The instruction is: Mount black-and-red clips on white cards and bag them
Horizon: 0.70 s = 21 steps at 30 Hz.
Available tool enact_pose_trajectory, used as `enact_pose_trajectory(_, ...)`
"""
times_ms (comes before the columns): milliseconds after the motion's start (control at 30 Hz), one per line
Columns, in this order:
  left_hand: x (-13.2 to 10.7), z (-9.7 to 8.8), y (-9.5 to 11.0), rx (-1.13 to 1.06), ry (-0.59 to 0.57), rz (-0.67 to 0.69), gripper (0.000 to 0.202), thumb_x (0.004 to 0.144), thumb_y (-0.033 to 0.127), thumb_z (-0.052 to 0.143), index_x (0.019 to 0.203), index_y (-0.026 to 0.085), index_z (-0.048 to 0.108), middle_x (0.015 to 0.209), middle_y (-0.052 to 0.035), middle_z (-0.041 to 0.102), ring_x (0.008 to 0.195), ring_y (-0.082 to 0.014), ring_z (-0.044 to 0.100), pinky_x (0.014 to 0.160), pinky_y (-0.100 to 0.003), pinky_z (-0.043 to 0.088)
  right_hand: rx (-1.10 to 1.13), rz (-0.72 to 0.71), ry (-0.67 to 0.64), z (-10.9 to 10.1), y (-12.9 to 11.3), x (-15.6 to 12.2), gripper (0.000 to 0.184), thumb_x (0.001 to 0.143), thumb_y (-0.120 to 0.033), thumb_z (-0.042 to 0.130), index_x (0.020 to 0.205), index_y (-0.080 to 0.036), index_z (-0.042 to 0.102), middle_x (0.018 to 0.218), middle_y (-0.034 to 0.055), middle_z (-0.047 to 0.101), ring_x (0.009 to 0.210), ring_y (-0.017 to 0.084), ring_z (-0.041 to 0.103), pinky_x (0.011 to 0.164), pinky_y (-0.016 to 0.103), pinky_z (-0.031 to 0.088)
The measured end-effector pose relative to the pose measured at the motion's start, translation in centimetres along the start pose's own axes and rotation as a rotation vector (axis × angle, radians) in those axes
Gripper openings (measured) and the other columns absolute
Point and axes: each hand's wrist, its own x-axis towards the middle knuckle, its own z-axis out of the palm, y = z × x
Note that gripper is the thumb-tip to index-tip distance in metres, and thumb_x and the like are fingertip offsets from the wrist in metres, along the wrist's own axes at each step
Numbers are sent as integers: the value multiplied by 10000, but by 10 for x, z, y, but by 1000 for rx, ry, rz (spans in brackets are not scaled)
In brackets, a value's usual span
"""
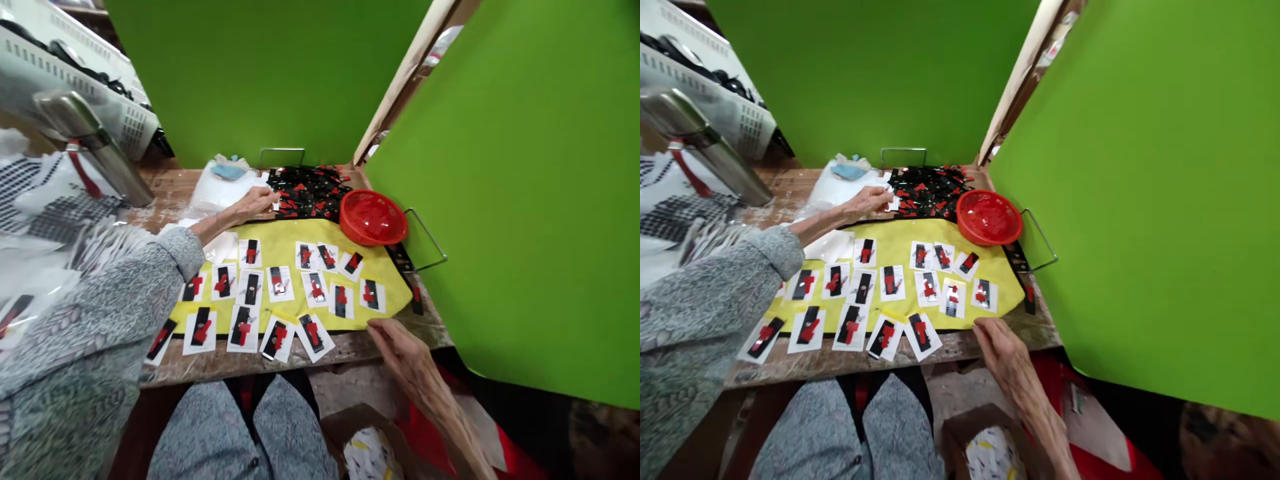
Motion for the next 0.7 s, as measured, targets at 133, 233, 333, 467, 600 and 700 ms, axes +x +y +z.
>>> enact_pose_trajectory(133,-55,-37,37,-42,113,5,139,889,224,531,814,124,592,708,-2,579,644,-91,527,651,-258,449,69,-21,-41,15,-28,-18,104,921,-293,487,933,-276,589,859,79,709,758,231,703,701,351,569)
enact_pose_trajectory(233,-135,-54,57,19,228,49,196,897,277,537,867,108,631,758,5,599,679,-83,538,652,-240,435,114,-57,-45,31,-47,-34,115,929,-285,495,944,-248,603,834,58,706,736,198,703,689,302,571)
enact_pose_trajectory(333,-231,-47,49,28,446,-49,188,898,293,552,813,140,619,733,7,609,669,-102,549,628,-243,448,158,-94,-59,52,-64,-51,115,943,-254,496,959,-219,605,827,40,695,726,158,697,694,249,558)
enact_pose_trajectory(467,-334,-7,2,179,684,-197,135,902,265,557,824,164,601,736,-3,600,677,-132,557,671,-285,472,239,-107,-162,79,-93,-68,130,957,-225,472,940,-226,601,803,19,673,706,138,681,664,224,540)
enact_pose_trajectory(600,-379,27,-31,547,800,-225,129,882,261,593,939,152,633,918,-82,615,893,-229,569,850,-418,473,324,-168,-343,105,-132,-74,173,945,-150,436,917,-224,590,814,23,674,726,145,684,679,235,548)
enact_pose_trajectory(700,-385,36,-39,696,796,-286,205,872,288,614,1016,146,649,1003,-117,616,968,-281,542,875,-468,461,317,-223,-457,123,-154,-79,195,920,-103,432,896,-218,588,830,41,681,763,169,692,695,270,559)
